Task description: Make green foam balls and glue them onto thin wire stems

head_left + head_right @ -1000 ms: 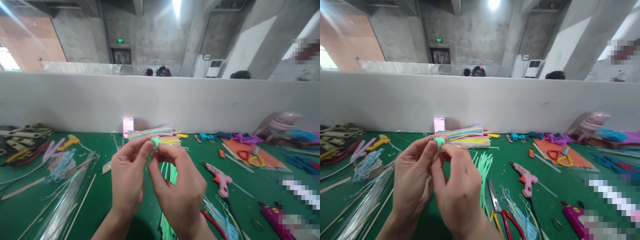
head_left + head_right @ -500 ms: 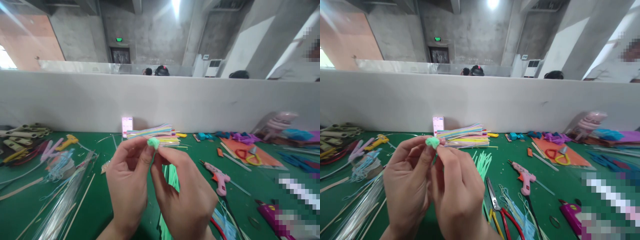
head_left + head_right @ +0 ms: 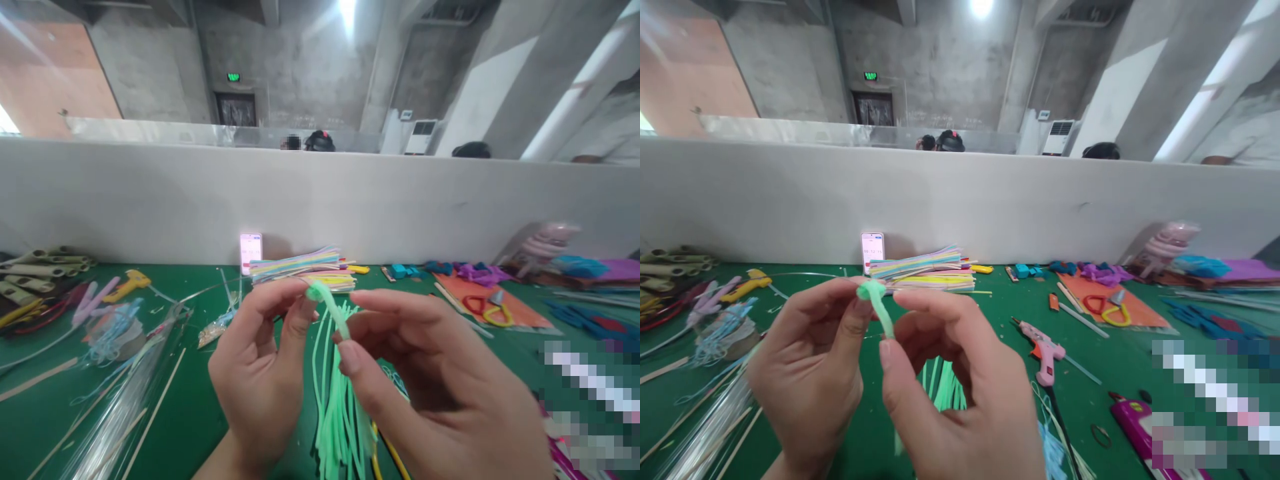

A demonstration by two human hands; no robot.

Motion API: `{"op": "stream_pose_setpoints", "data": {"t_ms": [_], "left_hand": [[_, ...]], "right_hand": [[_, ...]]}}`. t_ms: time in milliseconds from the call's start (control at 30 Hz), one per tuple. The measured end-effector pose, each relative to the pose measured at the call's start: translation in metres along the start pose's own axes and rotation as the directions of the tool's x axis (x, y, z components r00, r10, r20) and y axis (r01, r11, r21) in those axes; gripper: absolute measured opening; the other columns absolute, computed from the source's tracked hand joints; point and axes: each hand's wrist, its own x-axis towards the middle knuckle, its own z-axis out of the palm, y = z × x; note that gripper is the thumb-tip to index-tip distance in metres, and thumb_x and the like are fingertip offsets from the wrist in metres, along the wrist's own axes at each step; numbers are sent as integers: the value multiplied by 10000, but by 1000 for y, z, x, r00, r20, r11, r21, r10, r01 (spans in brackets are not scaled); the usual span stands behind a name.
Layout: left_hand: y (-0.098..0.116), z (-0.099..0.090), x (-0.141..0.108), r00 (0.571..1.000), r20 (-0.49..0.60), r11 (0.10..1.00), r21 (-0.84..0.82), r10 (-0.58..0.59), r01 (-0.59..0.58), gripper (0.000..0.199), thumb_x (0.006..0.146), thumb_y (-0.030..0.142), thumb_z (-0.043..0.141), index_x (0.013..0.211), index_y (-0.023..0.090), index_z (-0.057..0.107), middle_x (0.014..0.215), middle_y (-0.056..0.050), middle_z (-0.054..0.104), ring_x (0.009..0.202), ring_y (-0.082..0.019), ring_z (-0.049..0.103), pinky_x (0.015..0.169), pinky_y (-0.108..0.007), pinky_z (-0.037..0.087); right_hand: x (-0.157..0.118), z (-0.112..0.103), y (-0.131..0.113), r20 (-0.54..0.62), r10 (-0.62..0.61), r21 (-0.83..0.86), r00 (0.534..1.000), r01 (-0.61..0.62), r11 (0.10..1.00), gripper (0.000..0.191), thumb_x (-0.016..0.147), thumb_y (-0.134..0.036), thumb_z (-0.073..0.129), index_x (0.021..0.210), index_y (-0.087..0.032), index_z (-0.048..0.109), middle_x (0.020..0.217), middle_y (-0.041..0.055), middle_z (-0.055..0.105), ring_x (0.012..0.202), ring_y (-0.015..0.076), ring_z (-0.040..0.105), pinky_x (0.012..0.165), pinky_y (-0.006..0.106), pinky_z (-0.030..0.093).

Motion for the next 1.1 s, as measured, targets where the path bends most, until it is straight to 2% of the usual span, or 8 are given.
{"op": "stream_pose_setpoints", "data": {"t_ms": [100,300,567,733,867,933,1033,1100], "left_hand": [[1,1,0,999,-2,999,-10,-35,35,200,893,177,714,995,346,747,950,93,759,874,-72,702,816,-160,570],[-2,-1,8,997,20,995,71,-70,68,151,918,243,689,1001,349,759,957,83,763,841,-70,699,755,-145,564],[-26,-4,22,997,64,991,130,-50,41,88,945,244,640,993,262,711,890,40,741,816,-73,677,743,-134,539],[-37,-15,35,994,30,992,79,-102,99,101,939,259,652,1010,265,722,911,35,744,813,-67,672,733,-123,530],[-39,-25,41,996,2,995,53,-87,86,117,910,261,693,1022,260,727,896,37,733,798,-66,662,711,-121,526],[-38,-28,40,995,27,994,44,-100,99,119,907,258,696,1022,253,725,899,33,729,798,-70,657,715,-131,528],[-33,-33,36,983,111,989,60,-145,139,113,919,261,675,1021,244,721,888,26,727,774,-70,646,698,-135,522],[-27,-37,33,973,157,984,83,-168,156,111,920,256,669,1012,236,726,880,20,732,753,-70,640,684,-138,518]], "right_hand": [[0,6,4,4,-51,-98,999,51,994,318,868,-102,662,1148,-252,663,896,-18,747,709,120,724,642,182,627],[1,27,12,-69,-309,-334,949,270,903,346,894,-55,614,1213,-184,642,992,26,744,878,109,710,842,179,592],[2,39,24,55,-184,-330,981,192,924,376,930,-95,544,1304,-123,573,953,66,740,754,144,716,819,269,620],[-12,-3,29,291,-11,-384,957,127,915,441,951,-224,564,1387,-235,499,968,9,761,665,99,723,642,163,604],[-33,-59,54,258,90,-583,962,81,808,311,972,-361,523,1262,-278,601,841,-14,785,627,137,749,537,182,591],[-49,-82,73,248,208,-649,946,3,761,270,963,-384,528,1167,-261,655,777,-5,784,595,161,749,506,200,581],[-84,-100,104,274,401,-681,874,-118,722,208,924,-370,572,1051,-248,684,740,12,769,569,183,733,505,227,566],[-112,-98,123,339,492,-666,802,-165,728,205,920,-344,562,1060,-242,670,684,1,736,520,180,699,500,239,547]]}}
